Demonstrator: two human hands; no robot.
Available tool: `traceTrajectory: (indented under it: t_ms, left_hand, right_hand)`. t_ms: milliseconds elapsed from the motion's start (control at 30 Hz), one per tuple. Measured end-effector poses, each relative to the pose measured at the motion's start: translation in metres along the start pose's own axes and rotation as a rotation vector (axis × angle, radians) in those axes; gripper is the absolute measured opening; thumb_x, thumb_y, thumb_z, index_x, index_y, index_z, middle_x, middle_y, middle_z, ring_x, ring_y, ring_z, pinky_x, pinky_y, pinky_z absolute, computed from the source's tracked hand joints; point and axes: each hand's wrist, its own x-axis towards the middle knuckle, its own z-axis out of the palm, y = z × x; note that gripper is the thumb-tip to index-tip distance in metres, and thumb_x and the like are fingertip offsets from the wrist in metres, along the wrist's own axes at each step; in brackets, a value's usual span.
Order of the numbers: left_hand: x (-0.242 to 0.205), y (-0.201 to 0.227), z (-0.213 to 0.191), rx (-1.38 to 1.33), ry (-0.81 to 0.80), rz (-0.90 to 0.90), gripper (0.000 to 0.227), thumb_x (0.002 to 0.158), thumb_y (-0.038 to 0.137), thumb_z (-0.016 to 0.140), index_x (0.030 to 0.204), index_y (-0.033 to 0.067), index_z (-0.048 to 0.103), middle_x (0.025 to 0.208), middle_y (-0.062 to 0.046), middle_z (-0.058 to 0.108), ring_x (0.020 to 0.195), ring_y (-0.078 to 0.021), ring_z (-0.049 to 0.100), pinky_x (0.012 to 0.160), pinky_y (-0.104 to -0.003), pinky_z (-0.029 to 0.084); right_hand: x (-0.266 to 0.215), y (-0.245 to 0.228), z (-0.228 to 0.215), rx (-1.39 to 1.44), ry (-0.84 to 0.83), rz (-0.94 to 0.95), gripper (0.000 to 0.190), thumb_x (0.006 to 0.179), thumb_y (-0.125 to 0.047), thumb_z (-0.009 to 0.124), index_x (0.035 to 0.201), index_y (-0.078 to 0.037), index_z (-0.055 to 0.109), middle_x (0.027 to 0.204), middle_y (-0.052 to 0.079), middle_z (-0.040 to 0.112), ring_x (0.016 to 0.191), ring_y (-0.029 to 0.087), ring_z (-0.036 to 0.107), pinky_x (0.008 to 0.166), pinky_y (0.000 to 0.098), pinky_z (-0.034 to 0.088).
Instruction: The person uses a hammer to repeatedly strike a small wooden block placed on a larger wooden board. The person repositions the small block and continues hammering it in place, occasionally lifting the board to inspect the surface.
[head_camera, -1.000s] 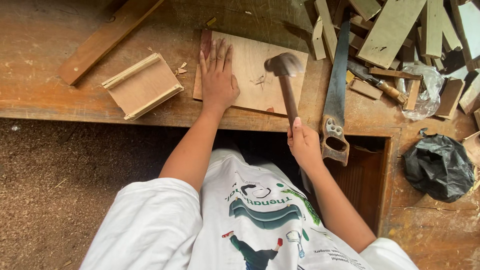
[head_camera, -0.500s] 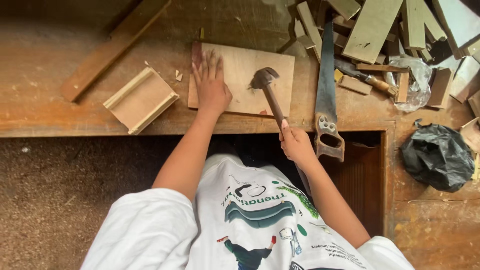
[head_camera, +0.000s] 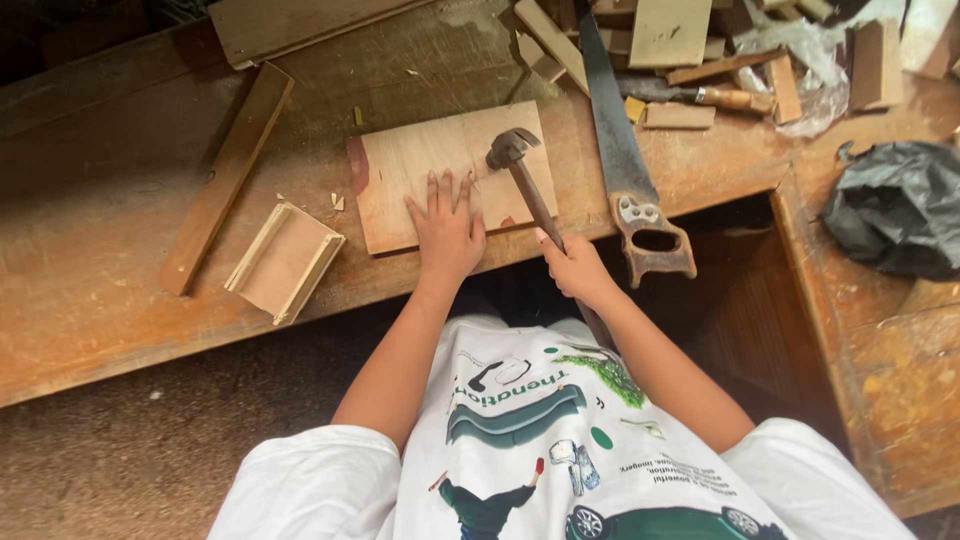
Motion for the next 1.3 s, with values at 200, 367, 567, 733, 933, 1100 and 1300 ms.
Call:
traceTrajectory:
  t_ms: [200,367,567,733,933,1100,1300]
  left_hand:
    - [0.008,-0.001,-0.029,0.074,-0.297,0.050,0.105,0.076,0.062,0.070,0.150,-0.0016,0.033,0.154,-0.030,0.031,0.146,-0.0470,0.023,0.108,-0.073,0.020]
    - [0.015,-0.024,-0.016,0.172,-0.193,0.325,0.091,0.094,0.060,0.058,0.157,-0.0009,0.035,0.149,-0.040,0.041,0.140,-0.0586,0.036,0.115,-0.065,0.032]
    - [0.031,-0.041,-0.004,0.537,-0.180,0.686,0.069,0.108,0.046,0.045,0.151,-0.0074,0.036,0.126,-0.053,0.052,0.112,-0.0697,0.056,0.088,-0.063,0.054]
    - [0.072,-0.037,-0.051,0.516,-0.164,0.682,0.044,0.096,0.020,0.049,0.132,-0.0048,0.051,0.110,-0.039,0.064,0.088,-0.0508,0.068,0.070,-0.051,0.059]
    - [0.112,-0.038,-0.140,0.045,0.156,0.442,0.018,0.108,0.016,0.051,0.100,0.0010,0.055,0.077,-0.016,0.065,0.063,-0.0331,0.065,0.053,-0.044,0.049]
    - [0.108,-0.041,-0.144,-0.498,0.485,0.056,0.027,0.116,0.018,0.041,0.100,0.0017,0.054,0.082,-0.016,0.065,0.075,-0.0315,0.067,0.065,-0.042,0.050]
    - [0.094,-0.042,-0.082,-1.581,0.579,-0.439,0.029,0.105,0.023,0.043,0.104,0.0044,0.066,0.098,0.003,0.072,0.093,-0.0077,0.065,0.085,-0.026,0.052]
  right_hand:
    - [0.005,0.003,-0.003,0.132,-0.042,0.023,0.050,0.102,-0.047,0.058,0.072,-0.009,0.047,0.055,-0.004,0.042,0.040,0.005,0.037,0.034,0.0266,0.029]
    - [-0.006,0.003,-0.009,0.360,-0.047,-0.037,0.048,0.102,-0.048,0.057,0.073,-0.010,0.048,0.054,-0.004,0.041,0.038,0.006,0.034,0.033,0.0252,0.026]
    - [-0.014,-0.008,-0.033,0.325,0.070,-0.123,0.053,0.103,-0.054,0.052,0.075,-0.010,0.048,0.055,-0.003,0.042,0.039,0.005,0.037,0.034,0.0246,0.029]
    - [-0.024,-0.012,-0.043,0.360,0.094,-0.092,0.053,0.101,-0.057,0.051,0.078,-0.009,0.049,0.056,-0.002,0.042,0.040,0.006,0.036,0.035,0.0248,0.028]
    - [-0.020,-0.013,-0.049,0.293,0.123,-0.091,0.056,0.102,-0.057,0.049,0.078,-0.007,0.052,0.056,-0.001,0.043,0.039,0.006,0.037,0.035,0.0255,0.028]
    - [-0.003,-0.005,-0.034,0.165,0.217,-0.087,0.060,0.105,-0.053,0.049,0.077,0.000,0.058,0.056,0.003,0.046,0.041,0.012,0.041,0.038,0.0313,0.031]
    - [0.021,0.008,-0.031,-0.344,0.502,-0.309,0.054,0.107,-0.038,0.054,0.080,0.007,0.066,0.066,0.025,0.062,0.061,0.037,0.060,0.062,0.0469,0.046]
